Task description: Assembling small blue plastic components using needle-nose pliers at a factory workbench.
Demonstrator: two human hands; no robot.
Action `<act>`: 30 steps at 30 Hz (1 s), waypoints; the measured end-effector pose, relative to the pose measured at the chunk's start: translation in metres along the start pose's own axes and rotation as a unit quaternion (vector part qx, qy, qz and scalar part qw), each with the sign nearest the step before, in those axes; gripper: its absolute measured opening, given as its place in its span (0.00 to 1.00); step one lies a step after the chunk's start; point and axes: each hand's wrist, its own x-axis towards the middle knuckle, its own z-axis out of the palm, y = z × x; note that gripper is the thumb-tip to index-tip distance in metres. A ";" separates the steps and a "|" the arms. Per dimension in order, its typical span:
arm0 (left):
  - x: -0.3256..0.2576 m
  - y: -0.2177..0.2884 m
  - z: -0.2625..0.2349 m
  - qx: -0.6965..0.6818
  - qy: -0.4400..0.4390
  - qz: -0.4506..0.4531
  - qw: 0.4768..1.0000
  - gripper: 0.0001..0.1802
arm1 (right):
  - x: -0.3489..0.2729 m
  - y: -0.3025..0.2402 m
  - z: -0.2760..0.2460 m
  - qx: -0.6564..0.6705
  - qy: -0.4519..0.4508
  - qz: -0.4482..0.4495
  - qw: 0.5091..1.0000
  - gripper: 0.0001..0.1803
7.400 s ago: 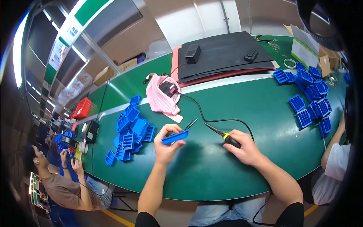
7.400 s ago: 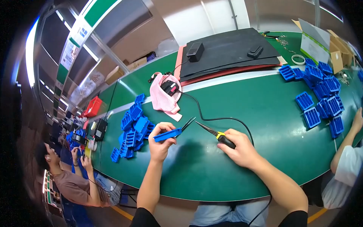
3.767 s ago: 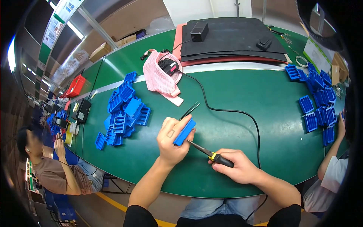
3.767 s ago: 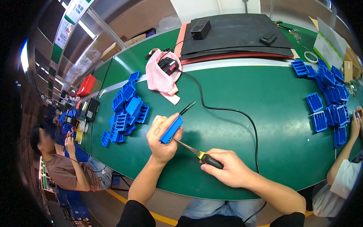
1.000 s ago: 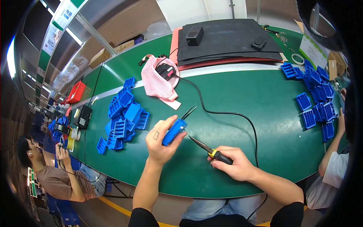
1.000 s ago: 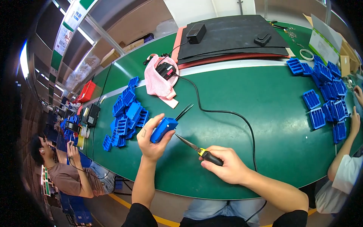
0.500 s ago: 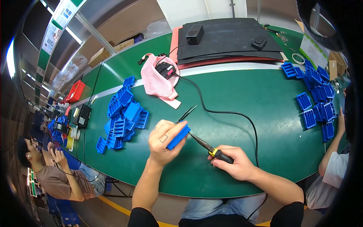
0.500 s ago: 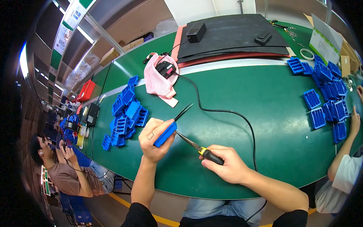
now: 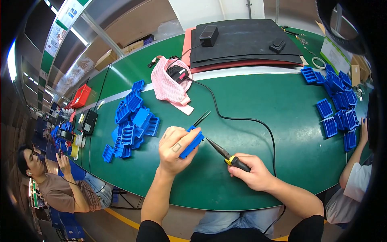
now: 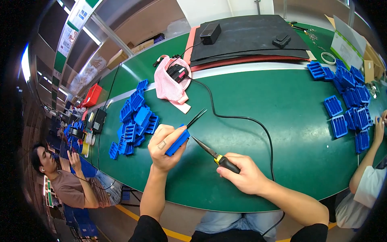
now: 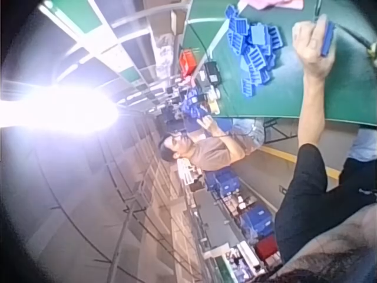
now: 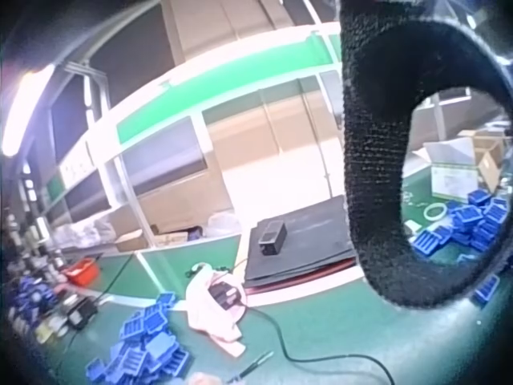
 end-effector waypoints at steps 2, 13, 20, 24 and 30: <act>0.000 -0.001 0.000 0.002 0.004 -0.007 1.000 0.25 | 0.000 0.001 0.000 0.005 -0.008 -0.006 1.000 0.07; -0.002 -0.002 0.000 0.000 -0.002 0.003 1.000 0.27 | -0.001 0.000 0.003 0.024 -0.003 -0.003 1.000 0.09; -0.002 -0.003 0.002 -0.002 -0.010 0.008 1.000 0.28 | -0.002 0.000 0.003 0.002 0.001 -0.008 1.000 0.06; -0.002 -0.003 0.002 0.001 -0.009 0.007 1.000 0.28 | -0.001 -0.004 0.004 -0.002 -0.003 -0.003 1.000 0.07; -0.002 -0.001 0.002 0.007 -0.004 0.005 1.000 0.26 | -0.002 -0.010 0.006 -0.020 -0.014 0.006 1.000 0.08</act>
